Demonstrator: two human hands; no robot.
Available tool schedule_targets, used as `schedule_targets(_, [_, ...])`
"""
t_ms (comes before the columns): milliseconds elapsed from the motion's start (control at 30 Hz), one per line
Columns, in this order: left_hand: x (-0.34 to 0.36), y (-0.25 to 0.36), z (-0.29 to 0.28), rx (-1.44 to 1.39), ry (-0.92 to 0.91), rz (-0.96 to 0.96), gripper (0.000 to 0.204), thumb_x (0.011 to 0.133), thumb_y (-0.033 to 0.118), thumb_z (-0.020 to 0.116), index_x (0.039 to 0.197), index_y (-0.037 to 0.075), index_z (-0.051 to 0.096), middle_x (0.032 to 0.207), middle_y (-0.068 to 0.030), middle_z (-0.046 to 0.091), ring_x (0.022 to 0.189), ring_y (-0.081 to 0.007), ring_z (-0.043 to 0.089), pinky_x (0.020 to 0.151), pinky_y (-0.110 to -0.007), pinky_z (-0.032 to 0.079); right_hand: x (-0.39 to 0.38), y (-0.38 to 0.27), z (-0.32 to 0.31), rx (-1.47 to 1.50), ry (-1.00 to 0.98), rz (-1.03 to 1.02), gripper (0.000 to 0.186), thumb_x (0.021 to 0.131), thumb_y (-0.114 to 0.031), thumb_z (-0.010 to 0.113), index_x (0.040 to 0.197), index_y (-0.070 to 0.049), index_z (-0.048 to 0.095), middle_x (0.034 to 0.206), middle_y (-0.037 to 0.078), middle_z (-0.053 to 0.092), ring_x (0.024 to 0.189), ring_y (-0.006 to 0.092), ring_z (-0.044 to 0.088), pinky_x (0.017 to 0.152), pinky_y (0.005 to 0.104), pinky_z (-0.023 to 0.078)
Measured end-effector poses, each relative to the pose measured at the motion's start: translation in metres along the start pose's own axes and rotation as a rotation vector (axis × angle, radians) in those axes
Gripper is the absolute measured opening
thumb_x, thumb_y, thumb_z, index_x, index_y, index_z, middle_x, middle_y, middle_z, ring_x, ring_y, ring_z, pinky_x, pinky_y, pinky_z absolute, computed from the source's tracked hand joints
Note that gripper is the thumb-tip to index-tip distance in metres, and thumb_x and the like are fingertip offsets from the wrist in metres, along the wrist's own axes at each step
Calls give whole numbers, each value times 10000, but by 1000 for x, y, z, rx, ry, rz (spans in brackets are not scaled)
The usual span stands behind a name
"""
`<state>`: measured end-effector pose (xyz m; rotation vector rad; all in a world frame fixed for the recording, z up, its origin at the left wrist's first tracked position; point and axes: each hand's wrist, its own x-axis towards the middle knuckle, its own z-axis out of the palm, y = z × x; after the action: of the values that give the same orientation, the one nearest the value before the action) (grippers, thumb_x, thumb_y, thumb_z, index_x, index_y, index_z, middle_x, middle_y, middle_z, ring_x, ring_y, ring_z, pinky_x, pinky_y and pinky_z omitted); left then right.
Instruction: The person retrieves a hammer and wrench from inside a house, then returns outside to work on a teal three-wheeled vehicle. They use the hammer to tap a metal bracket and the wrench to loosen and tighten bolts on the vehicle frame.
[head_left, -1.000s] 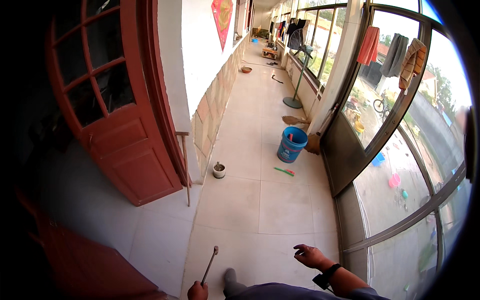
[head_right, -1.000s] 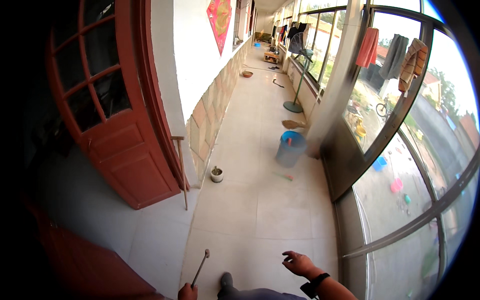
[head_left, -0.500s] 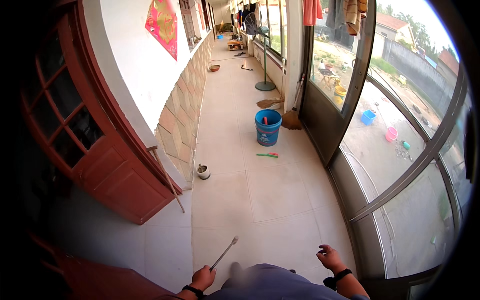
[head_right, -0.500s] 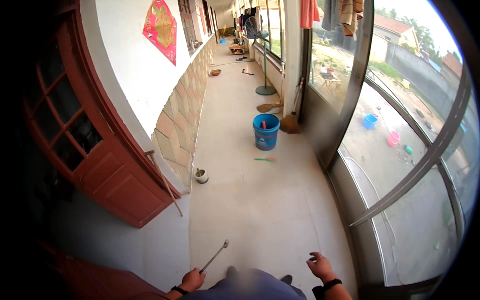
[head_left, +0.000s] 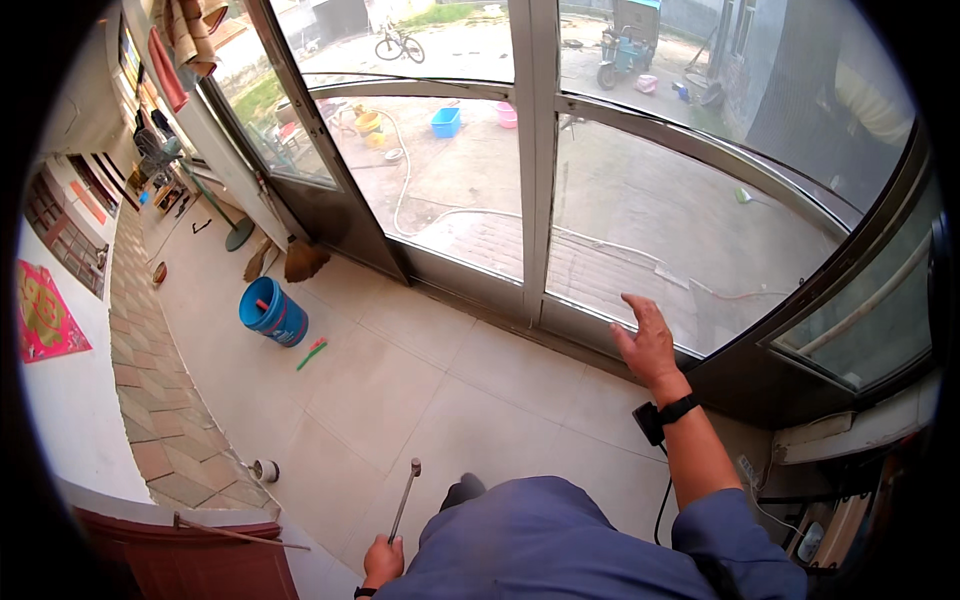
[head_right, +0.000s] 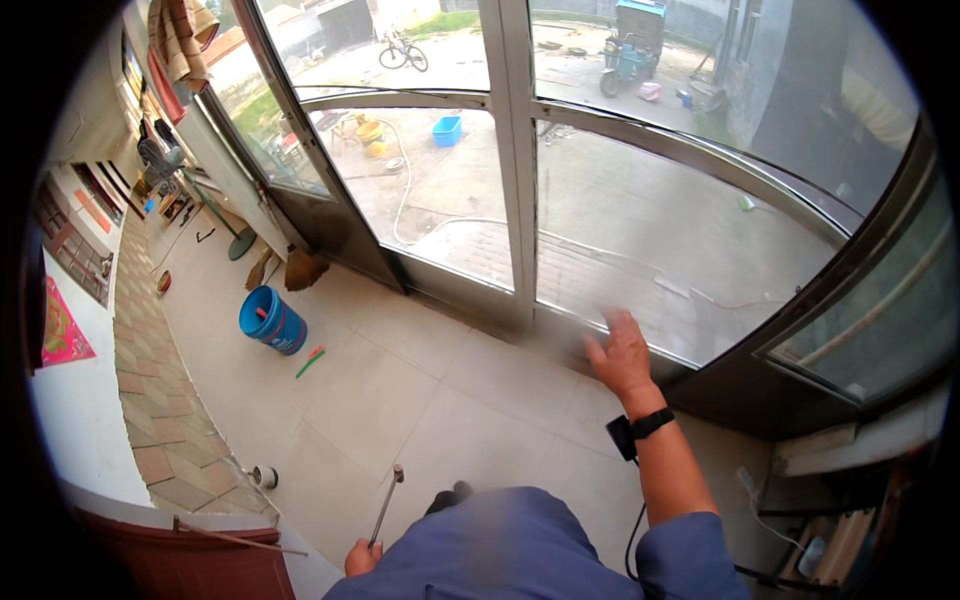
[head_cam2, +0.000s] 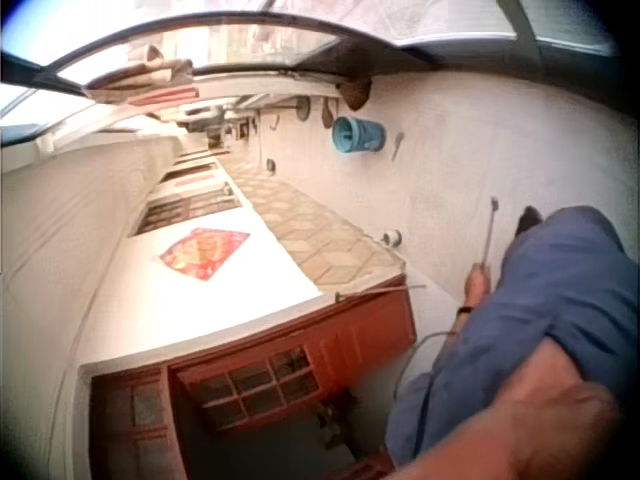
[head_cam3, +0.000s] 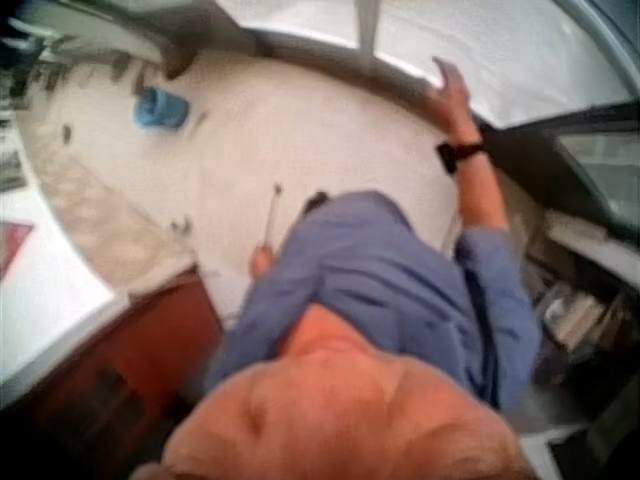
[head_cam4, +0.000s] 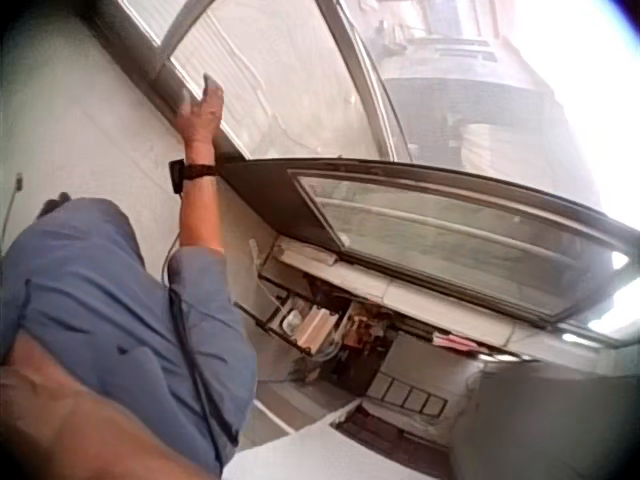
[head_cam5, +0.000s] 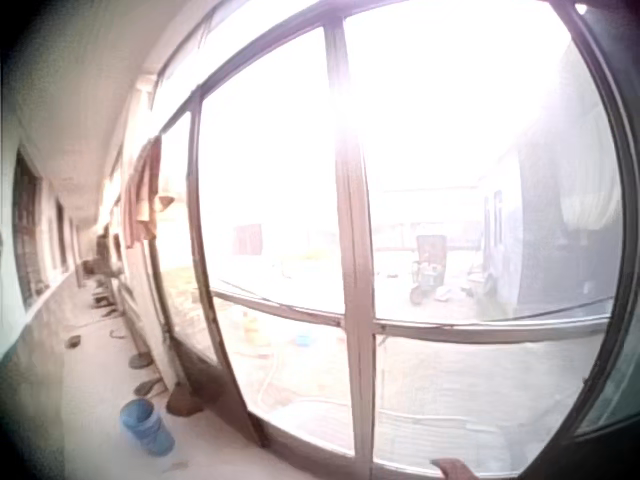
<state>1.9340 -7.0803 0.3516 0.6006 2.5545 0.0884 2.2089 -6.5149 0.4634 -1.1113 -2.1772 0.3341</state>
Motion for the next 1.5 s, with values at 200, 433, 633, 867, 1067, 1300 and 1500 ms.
schedule_targets(200, [100, 94, -22, 42, -52, 148, 389, 957, 389, 601, 925, 2, 620, 827, -254, 693, 829, -466, 673, 748, -553, 522, 157, -3, -48, -294, 343, -279, 611, 806, -219, 760, 1366, -97, 550, 1443, 114, 511, 1356, 336, 457, 1113, 469, 373])
schedule_targets(433, [218, 214, -42, 58, -123, 240, 401, 959, 401, 596, 937, 1, 620, 863, -255, 698, 845, -462, 675, 758, -548, 524, 267, 28, -46, -460, 399, -230, 696, 783, -236, 777, 1411, -89, 514, 1492, 132, 465, 1455, 353, 332, 1193, 493, 235])
schedule_targets(633, [297, 323, -75, 108, -253, 360, 412, 966, 410, 586, 961, 0, 620, 886, -249, 701, 866, -449, 677, 768, -539, 525, 302, 60, -34, -511, 387, -209, 672, 825, -246, 735, 1441, -130, 495, 1544, 109, 425, 1477, 340, 314, 1225, 492, 174])
schedule_targets(867, [341, 465, -71, 207, -276, 525, 414, 977, 420, 569, 986, 9, 619, 922, -220, 711, 882, -435, 674, 770, -541, 521, 380, 149, -41, -530, 415, -188, 694, 811, -236, 737, 1438, -120, 464, 1554, 112, 413, 1507, 337, 271, 1238, 497, 130])
schedule_targets(1067, [363, 598, -50, 191, -318, 476, 426, 985, 436, 551, 1050, 21, 627, 998, -225, 708, 960, -425, 664, 822, -531, 515, 449, 219, -53, -502, 427, -184, 734, 784, -201, 755, 1448, -127, 451, 1568, 92, 401, 1517, 331, 253, 1236, 503, 121])
schedule_targets(1300, [396, 758, -22, 190, -318, 509, 407, 985, 416, 559, 1032, 22, 650, 982, -234, 704, 944, -438, 657, 818, -535, 513, 478, 324, -76, -622, 481, -105, 730, 832, -222, 743, 1486, -143, 429, 1566, 67, 407, 1511, 333, 264, 1209, 551, 185])
schedule_targets(1500, [441, 839, -4, 134, -268, 625, 391, 986, 396, 556, 975, 15, 644, 947, -236, 699, 924, -444, 656, 807, -539, 511, 516, 401, -89, -788, 524, -82, 638, 902, -208, 689, 1483, -126, 439, 1533, 86, 459, 1483, 349, 318, 1200, 528, 229])
